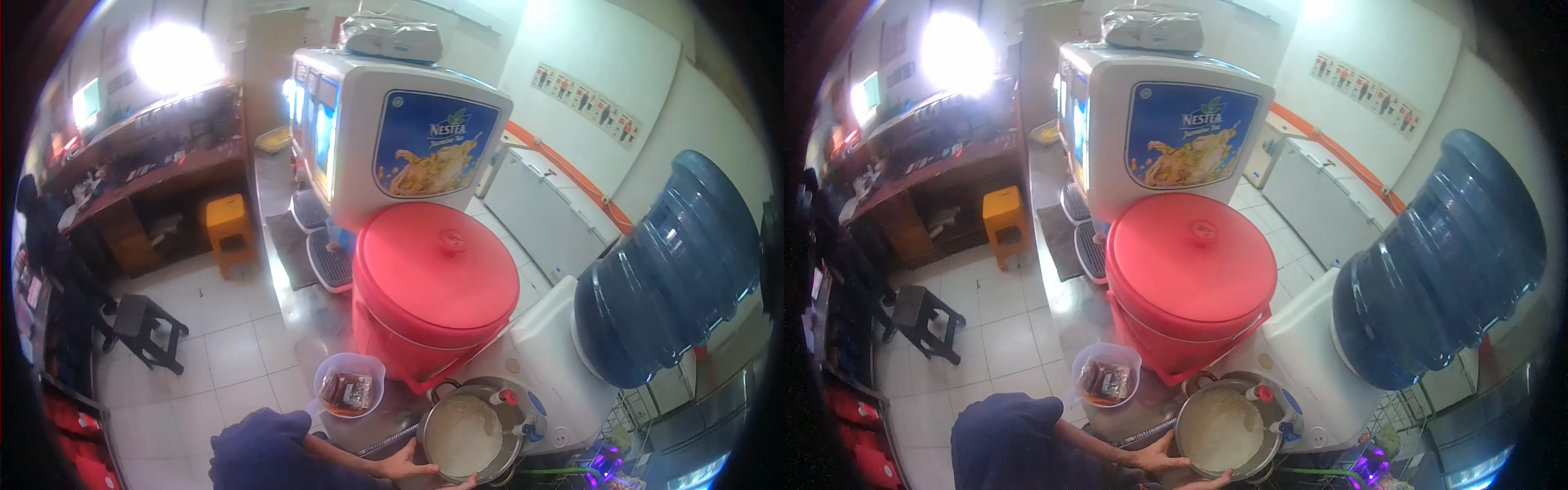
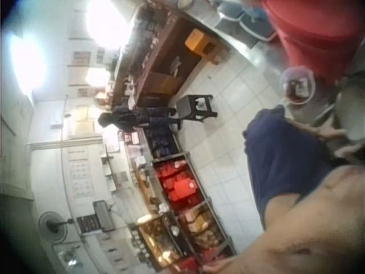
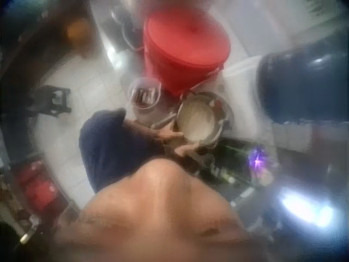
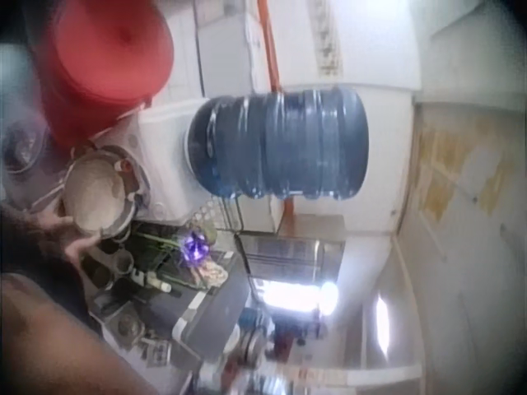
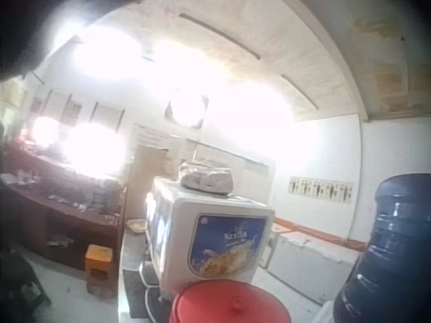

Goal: The person dispenses water into a pot of flour from a water dispenser, retrieves metal tongs, and stirs the mixture in the pot using the tongs while adding more water.

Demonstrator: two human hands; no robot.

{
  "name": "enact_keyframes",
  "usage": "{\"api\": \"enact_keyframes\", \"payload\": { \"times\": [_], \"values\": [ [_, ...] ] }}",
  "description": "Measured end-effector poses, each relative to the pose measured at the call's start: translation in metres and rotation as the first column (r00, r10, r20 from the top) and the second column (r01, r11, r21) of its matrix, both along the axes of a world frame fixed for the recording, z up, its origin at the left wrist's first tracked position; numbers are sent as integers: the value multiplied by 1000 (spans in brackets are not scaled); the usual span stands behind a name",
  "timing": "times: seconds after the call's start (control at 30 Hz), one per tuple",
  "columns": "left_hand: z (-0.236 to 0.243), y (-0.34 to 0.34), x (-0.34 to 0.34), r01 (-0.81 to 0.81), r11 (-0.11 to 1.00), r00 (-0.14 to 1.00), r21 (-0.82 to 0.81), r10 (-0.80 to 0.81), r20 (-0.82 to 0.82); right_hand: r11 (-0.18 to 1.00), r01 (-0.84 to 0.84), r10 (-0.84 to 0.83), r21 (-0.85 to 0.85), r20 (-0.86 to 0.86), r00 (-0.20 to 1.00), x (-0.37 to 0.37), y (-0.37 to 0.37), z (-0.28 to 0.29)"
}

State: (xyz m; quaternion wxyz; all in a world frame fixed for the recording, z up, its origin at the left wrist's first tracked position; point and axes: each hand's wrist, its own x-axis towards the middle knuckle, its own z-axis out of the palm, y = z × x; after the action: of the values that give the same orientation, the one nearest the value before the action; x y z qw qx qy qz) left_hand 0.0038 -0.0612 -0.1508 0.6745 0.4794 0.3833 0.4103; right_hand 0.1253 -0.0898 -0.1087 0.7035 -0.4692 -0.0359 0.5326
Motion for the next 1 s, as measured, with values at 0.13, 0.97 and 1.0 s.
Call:
{"api": "enact_keyframes", "payload": {
  "times": [0.13, 0.97, 1.0],
  "values": [
    [1, -5, 3, -26, 999, 999, 25, 26, -21, 999, -40, 42, 25, -83, 996, 5, -7, 8],
    [-25, -2, 1, 33, 994, 990, -105, -18, 143, 964, 259, -258, 65, -32, 966, 17, -4, -65],
    [-24, -1, 0, 33, 994, 989, -105, -17, 144, 965, 257, -255, 61, -29, 966, 17, -4, -61]
  ]
}}
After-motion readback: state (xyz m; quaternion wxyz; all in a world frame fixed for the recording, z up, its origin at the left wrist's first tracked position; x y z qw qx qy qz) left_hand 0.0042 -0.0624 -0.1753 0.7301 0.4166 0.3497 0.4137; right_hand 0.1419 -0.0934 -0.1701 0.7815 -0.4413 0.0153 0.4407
